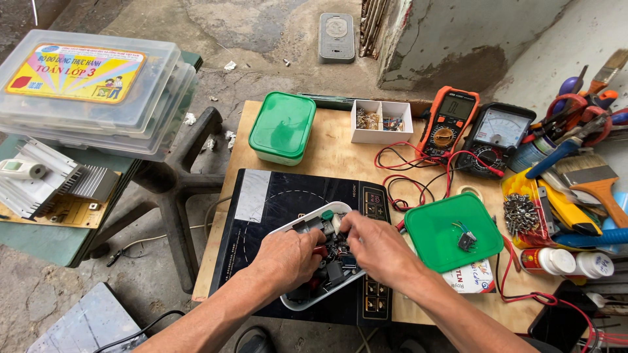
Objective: The person sorts small electronic components from a white plastic container into a green container. They pick up individual parts, examine them, and place them into the green container. The person then closes the green container and sets it aside.
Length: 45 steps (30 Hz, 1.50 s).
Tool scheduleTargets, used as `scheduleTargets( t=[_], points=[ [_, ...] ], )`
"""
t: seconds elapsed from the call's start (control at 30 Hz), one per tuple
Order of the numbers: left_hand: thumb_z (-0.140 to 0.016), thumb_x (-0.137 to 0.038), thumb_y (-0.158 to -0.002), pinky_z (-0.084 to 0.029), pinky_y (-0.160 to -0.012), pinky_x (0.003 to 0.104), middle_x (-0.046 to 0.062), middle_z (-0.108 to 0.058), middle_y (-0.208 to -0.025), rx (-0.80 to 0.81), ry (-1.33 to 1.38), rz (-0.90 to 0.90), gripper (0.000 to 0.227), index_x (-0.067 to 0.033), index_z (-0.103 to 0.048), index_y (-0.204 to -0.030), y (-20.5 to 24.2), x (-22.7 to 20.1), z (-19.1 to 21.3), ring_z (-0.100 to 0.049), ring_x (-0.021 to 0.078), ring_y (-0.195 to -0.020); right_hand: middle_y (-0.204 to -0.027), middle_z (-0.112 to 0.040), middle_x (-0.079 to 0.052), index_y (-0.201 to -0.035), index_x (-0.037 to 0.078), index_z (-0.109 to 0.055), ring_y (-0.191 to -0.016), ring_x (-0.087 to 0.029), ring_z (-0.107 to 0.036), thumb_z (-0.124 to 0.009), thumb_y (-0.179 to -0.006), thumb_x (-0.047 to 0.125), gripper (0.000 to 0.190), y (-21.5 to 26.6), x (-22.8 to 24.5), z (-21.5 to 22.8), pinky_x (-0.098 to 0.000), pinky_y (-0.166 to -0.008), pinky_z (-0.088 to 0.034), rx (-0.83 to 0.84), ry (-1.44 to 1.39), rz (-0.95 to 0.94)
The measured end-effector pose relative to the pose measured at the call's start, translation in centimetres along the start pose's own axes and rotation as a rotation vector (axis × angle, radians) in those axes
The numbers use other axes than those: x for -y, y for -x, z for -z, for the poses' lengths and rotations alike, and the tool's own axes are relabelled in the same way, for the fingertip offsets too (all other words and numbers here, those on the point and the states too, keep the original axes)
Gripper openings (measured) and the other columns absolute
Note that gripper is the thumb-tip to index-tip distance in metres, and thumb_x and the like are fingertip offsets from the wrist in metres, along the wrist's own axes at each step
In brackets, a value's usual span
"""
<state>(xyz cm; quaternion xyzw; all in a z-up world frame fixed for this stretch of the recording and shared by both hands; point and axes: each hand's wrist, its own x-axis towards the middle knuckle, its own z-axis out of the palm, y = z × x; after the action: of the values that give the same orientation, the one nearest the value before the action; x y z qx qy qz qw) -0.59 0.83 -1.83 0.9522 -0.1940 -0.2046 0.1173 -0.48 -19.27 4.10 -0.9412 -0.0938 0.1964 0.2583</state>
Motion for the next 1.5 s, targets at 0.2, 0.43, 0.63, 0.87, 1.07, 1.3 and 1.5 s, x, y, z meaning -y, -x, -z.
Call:
scheduleTargets(
  t=[0.2,0.43,0.63,0.87,1.07,1.3,1.5],
  points=[
    [-0.060,-0.039,-0.094,-0.053,-0.064,0.057,0.013,-0.074,-0.084,-0.104,-0.075,-0.036,0.025,-0.0176,-0.061,-0.108,-0.1,0.4,-1.0,-0.070,0.0418,-0.080,-0.070,-0.069,-0.015,-0.073,0.012,-0.066,-0.076,-0.041,-0.069,-0.055,-0.093,0.024,0.026,-1.1,0.8,-1.6,-0.0538,-0.075,-0.053,0.122,0.310,-0.040],
    [-0.057,-0.033,-0.092,-0.053,-0.069,0.056,0.011,-0.073,-0.086,0.021,-0.035,0.034,0.020,-0.0218,-0.061,-0.108,0.7,0.2,1.1,-0.070,0.0417,-0.085,-0.097,-0.073,-0.017,-0.094,0.010,-0.069,-0.095,-0.044,-0.069,-0.062,-0.097,0.043,0.034,-2.3,1.5,-2.8,-0.0565,-0.078,-0.053,0.275,0.469,-0.011],
    [-0.056,-0.033,-0.094,-0.053,-0.071,0.057,0.011,-0.074,-0.091,0.036,0.004,0.047,0.019,-0.0257,-0.063,-0.110,1.4,0.3,2.5,-0.069,0.0418,-0.088,-0.093,-0.073,-0.010,-0.089,0.013,-0.070,-0.085,-0.029,-0.071,-0.050,-0.099,0.017,0.023,-0.9,3.0,0.3,-0.0498,-0.078,-0.056,0.277,0.353,-0.022],
    [-0.062,-0.041,-0.090,-0.059,-0.083,0.052,0.014,-0.076,-0.086,0.061,0.078,0.079,0.027,-0.0220,-0.069,-0.109,1.5,-0.2,3.2,-0.075,0.0406,-0.094,-0.069,-0.072,-0.010,-0.082,0.003,-0.078,-0.041,-0.013,-0.058,-0.059,-0.093,0.011,0.022,0.0,1.7,2.0,-0.0263,-0.048,-0.052,0.214,-0.294,-0.181],
    [-0.063,-0.043,-0.089,-0.059,-0.085,0.051,0.014,-0.076,-0.088,0.066,0.067,0.089,0.029,-0.0248,-0.069,-0.110,1.3,-0.1,3.4,-0.075,0.0403,-0.096,-0.072,-0.076,-0.019,-0.091,-0.003,-0.079,-0.035,-0.014,-0.054,-0.067,-0.093,0.009,0.017,0.9,-2.2,6.6,-0.0223,-0.034,-0.041,0.014,-0.588,-0.241],
    [-0.061,-0.045,-0.089,-0.058,-0.089,0.052,0.016,-0.076,-0.093,0.103,0.037,0.118,0.032,-0.0260,-0.068,-0.114,1.1,-0.6,3.2,-0.073,0.0416,-0.100,-0.070,-0.079,-0.019,-0.079,-0.003,-0.079,-0.039,-0.023,-0.066,-0.071,-0.081,0.008,0.014,-0.3,-13.8,8.1,-0.0299,-0.034,-0.051,-0.100,-0.164,-0.480],
    [-0.061,-0.046,-0.088,-0.058,-0.088,0.051,0.014,-0.076,-0.091,0.092,0.029,0.105,0.029,-0.0289,-0.069,-0.111,1.2,-1.3,3.3,-0.074,0.0397,-0.098,-0.058,-0.076,-0.011,-0.086,0.010,-0.084,-0.045,-0.022,-0.073,-0.062,-0.092,0.024,0.027,-0.9,-13.9,7.5,-0.0329,-0.052,-0.062,-0.013,0.121,-0.624]
  ],
)
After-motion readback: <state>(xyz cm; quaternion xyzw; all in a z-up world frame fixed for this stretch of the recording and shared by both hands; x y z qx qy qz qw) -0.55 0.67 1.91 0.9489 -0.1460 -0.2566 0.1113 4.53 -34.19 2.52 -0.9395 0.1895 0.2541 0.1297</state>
